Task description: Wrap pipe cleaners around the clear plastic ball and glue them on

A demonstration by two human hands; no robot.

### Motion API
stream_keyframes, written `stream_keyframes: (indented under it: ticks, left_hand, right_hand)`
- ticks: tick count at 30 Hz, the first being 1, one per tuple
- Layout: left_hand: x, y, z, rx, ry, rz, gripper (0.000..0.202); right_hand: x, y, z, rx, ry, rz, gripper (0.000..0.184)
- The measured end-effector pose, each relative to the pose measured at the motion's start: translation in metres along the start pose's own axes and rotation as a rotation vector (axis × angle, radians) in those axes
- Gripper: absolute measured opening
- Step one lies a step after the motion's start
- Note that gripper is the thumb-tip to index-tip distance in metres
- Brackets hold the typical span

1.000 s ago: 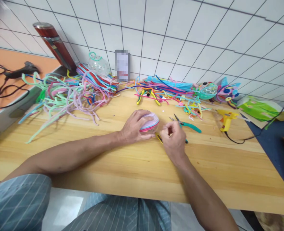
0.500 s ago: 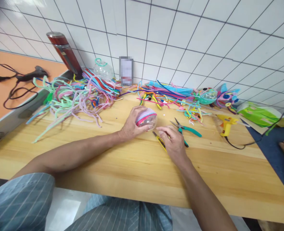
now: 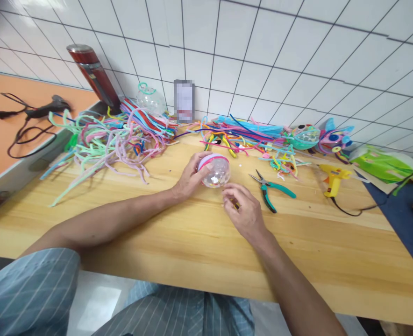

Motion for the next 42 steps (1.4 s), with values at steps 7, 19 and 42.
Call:
stream_keyframes:
  ticks: [7,19,42]
  left_hand:
    - [0.0,-0.005,-0.004,0.09,-0.02,0.065,0.049]
    - [0.009,0.023,-0.004,0.088,-0.261,0.078,0.081]
    - [0.01,0.023,-0.005,0.267,-0.301,0.203,0.092]
  right_hand:
    - [0.0,0.012,0.001,0.061,0.124,-0.078,0.012]
    - [0.004,0.019,-0.005,0.029,0.192,-0.018,0.05]
    - [0.003,0.026,-0.002,-0.078,0.193,-0.103,0.056]
Point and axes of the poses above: each hand's wrist, its own x-axis away from the middle knuckle, its own z-axis out of the back of the hand, y = z × x, the point moved 3 cm from there along -x, towards the middle knuckle, and after that the axes turned 2 degrees about x, right-handed, at the moved point
